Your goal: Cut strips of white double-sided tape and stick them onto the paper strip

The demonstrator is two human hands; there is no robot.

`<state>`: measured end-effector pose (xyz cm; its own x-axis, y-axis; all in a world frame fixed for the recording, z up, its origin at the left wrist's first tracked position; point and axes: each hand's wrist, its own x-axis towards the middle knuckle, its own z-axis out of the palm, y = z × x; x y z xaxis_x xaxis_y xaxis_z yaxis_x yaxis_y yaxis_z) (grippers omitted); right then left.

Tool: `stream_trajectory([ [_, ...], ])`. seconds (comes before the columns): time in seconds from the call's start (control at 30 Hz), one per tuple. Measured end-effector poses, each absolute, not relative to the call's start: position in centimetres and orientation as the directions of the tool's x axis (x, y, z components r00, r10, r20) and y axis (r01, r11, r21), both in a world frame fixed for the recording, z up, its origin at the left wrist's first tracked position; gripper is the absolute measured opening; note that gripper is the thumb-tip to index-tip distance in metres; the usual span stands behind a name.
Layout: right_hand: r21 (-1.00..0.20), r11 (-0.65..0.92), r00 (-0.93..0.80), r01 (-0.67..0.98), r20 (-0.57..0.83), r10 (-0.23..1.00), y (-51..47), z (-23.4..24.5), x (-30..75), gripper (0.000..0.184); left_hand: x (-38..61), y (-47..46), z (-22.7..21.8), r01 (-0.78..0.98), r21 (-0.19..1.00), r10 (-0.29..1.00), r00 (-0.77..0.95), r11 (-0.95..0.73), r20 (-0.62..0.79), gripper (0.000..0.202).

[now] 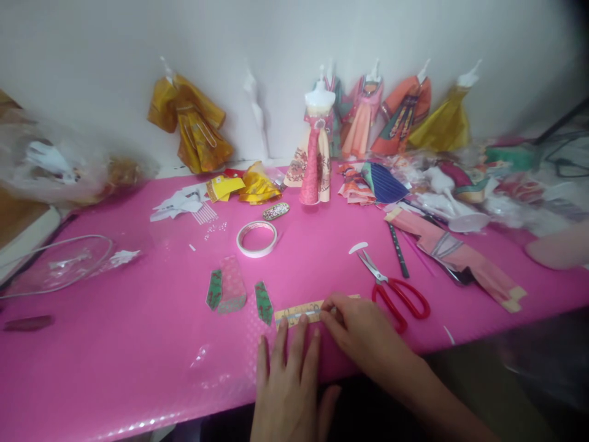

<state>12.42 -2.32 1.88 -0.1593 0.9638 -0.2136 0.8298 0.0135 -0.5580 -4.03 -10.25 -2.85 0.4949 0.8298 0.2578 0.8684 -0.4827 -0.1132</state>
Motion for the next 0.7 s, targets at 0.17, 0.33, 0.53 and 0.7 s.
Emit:
stream_trajectory([
  [0.17, -0.558, 0.004, -0.156, 0.830, -0.223, 0.962, -1.9, 1.8, 11.8, 0.018, -3.9, -10.5, -3.0, 0.866, -0.134, 0.821, 0.500, -0.482, 0.275, 0.063],
  [0.33, -0.564, 0.019, -0.168, 0.826, -0.215, 0.962, -1.8, 1.7, 11.4, 0.017, -3.8, -10.1, -3.0, 0.850, -0.112, 0.813, 0.525, -0.515, 0.252, 0.063],
  [0.53, -0.548, 0.008, -0.158, 0.836, -0.228, 0.961, -1.5, 1.5, 10.9, 0.013, -3.7, -10.0, -2.6, 0.855, -0.080, 0.831, 0.517, -0.512, 0.206, 0.065],
  [0.7, -0.511, 0.022, -0.171, 0.859, -0.246, 0.954, -1.4, 1.4, 10.8, 0.017, -3.6, -10.0, -2.5, 0.853, -0.086, 0.829, 0.522, -0.515, 0.202, 0.064],
])
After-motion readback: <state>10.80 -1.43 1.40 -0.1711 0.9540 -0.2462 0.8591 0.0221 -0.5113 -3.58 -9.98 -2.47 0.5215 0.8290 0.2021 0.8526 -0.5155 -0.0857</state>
